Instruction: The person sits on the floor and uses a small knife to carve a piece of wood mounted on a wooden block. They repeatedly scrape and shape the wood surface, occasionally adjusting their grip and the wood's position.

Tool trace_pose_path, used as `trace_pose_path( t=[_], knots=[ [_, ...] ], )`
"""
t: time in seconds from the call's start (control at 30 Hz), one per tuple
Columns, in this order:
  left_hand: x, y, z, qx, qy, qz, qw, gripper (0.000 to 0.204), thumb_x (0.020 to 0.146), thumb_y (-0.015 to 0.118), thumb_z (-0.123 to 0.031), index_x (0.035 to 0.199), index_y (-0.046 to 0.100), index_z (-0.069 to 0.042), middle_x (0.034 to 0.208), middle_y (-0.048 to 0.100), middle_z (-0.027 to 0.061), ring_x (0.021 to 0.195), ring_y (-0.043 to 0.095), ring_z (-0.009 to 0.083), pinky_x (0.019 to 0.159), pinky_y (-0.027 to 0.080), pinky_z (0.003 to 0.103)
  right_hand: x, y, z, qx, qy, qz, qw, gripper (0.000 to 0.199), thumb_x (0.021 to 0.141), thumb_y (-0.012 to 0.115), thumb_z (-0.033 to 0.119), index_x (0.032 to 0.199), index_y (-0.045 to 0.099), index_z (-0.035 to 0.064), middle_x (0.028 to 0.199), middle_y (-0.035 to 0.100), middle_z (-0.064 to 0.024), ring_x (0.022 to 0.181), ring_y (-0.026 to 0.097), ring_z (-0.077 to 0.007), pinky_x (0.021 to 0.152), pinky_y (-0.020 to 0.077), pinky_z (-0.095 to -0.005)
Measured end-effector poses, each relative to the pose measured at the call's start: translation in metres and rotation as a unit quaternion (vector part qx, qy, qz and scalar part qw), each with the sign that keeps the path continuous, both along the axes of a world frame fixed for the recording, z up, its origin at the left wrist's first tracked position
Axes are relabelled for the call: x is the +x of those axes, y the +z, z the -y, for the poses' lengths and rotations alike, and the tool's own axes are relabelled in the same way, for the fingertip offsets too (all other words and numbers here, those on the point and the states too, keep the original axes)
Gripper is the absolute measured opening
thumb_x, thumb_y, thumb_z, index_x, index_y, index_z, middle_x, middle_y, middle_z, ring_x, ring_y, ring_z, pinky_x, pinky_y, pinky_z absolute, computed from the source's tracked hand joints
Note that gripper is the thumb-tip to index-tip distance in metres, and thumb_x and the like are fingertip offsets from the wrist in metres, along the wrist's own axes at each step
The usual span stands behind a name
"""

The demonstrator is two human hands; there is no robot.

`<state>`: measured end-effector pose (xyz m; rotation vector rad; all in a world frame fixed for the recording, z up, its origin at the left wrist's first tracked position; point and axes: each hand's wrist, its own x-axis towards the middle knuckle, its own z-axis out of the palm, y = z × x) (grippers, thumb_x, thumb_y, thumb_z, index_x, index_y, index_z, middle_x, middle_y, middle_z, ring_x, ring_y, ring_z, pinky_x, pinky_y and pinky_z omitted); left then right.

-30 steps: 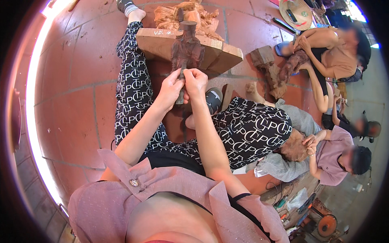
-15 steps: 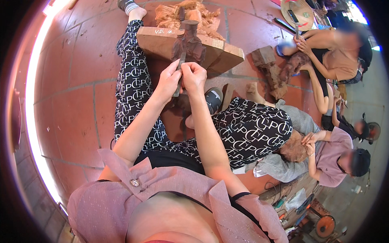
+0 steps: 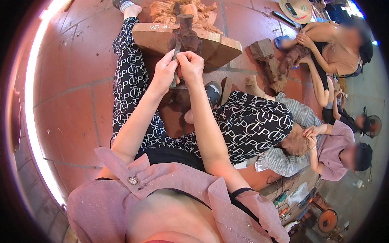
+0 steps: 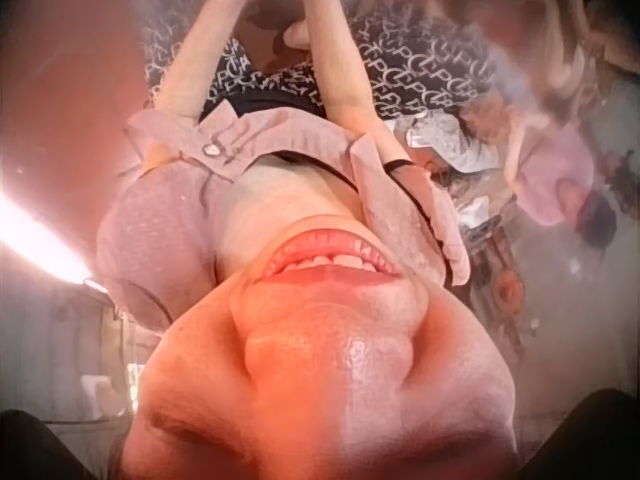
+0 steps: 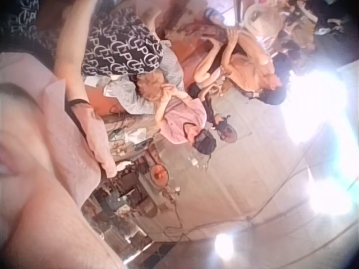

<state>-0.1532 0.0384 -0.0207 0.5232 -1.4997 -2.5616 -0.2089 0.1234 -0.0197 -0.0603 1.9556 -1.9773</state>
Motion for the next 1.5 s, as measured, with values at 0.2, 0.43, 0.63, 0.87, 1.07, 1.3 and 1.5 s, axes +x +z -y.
trace_pose_path(
  t=[0.2, 0.43, 0.63, 0.87, 1.07, 1.3, 1.5],
  knots=[
    [0.017, -0.002, -0.016, 0.100, -0.084, 0.055, 0.990, 0.028, 0.094, 0.042, -0.012, 0.119, 0.051, -0.007, 0.070, 0.055, 0.0017, 0.044, 0.049, 0.0078, 0.037, 0.040, 0.020, 0.017, -0.013, -0.025, 0.047, -0.038, 0.044, 0.997, 0.016, 0.084, 0.060, 0.013, 0.076, 0.061, -0.0014, 0.056, 0.055, -0.0028, 0.036, 0.042, -0.0078, 0.035, 0.0293, -0.0228],
    [0.027, -0.001, -0.003, 0.046, -0.125, 0.046, 0.990, 0.035, 0.094, 0.042, -0.014, 0.128, 0.047, -0.006, 0.076, 0.056, 0.0027, 0.048, 0.052, 0.0080, 0.041, 0.044, 0.021, 0.019, -0.014, -0.022, 0.001, -0.024, 0.092, 0.996, 0.016, 0.084, 0.059, 0.013, 0.075, 0.060, 0.0006, 0.055, 0.053, -0.0021, 0.036, 0.042, -0.0081, 0.034, 0.0292, -0.0220],
    [0.020, -0.012, -0.001, -0.033, -0.061, -0.024, 0.997, 0.035, 0.092, 0.045, -0.009, 0.127, 0.049, -0.004, 0.078, 0.055, 0.0002, 0.056, 0.051, 0.0059, 0.048, 0.044, 0.020, 0.016, -0.008, -0.012, -0.046, 0.007, 0.054, 0.997, 0.016, 0.086, 0.059, 0.013, 0.077, 0.060, 0.0003, 0.058, 0.053, -0.0016, 0.039, 0.043, -0.0081, 0.034, 0.0316, -0.0233],
    [0.009, -0.021, -0.018, -0.047, -0.022, -0.036, 0.998, 0.021, 0.091, 0.044, -0.006, 0.110, 0.052, 0.000, 0.071, 0.055, 0.0032, 0.055, 0.052, 0.0086, 0.048, 0.043, 0.024, 0.008, -0.019, -0.023, -0.024, 0.002, 0.076, 0.997, 0.016, 0.085, 0.060, 0.014, 0.074, 0.060, 0.0025, 0.059, 0.055, -0.0011, 0.039, 0.045, -0.0072, 0.033, 0.0323, -0.0220],
    [0.009, -0.009, -0.012, -0.033, -0.024, -0.029, 0.999, 0.021, 0.091, 0.045, -0.005, 0.109, 0.054, 0.000, 0.075, 0.055, 0.0027, 0.057, 0.052, 0.0085, 0.049, 0.042, 0.024, 0.009, -0.010, -0.017, -0.044, 0.004, 0.062, 0.997, 0.018, 0.086, 0.060, 0.014, 0.072, 0.060, 0.0028, 0.057, 0.054, -0.0005, 0.037, 0.043, -0.0060, 0.033, 0.0312, -0.0207],
    [0.009, -0.018, -0.019, -0.079, 0.002, -0.033, 0.996, 0.023, 0.091, 0.045, -0.006, 0.112, 0.055, -0.001, 0.076, 0.055, 0.0013, 0.056, 0.050, 0.0063, 0.050, 0.042, 0.022, 0.008, -0.019, -0.019, -0.027, -0.011, 0.058, 0.998, 0.019, 0.085, 0.060, 0.014, 0.071, 0.059, 0.0022, 0.057, 0.055, -0.0014, 0.036, 0.043, -0.0068, 0.031, 0.0311, -0.0211],
    [0.009, -0.008, -0.010, -0.076, -0.023, -0.017, 0.997, 0.023, 0.092, 0.045, -0.006, 0.112, 0.056, -0.002, 0.075, 0.055, -0.0005, 0.056, 0.050, 0.0052, 0.049, 0.041, 0.021, 0.007, -0.007, -0.013, -0.058, -0.011, 0.081, 0.995, 0.019, 0.083, 0.062, 0.014, 0.070, 0.058, 0.0012, 0.057, 0.053, -0.0018, 0.036, 0.043, -0.0089, 0.030, 0.0319, -0.0236]
  ],
)
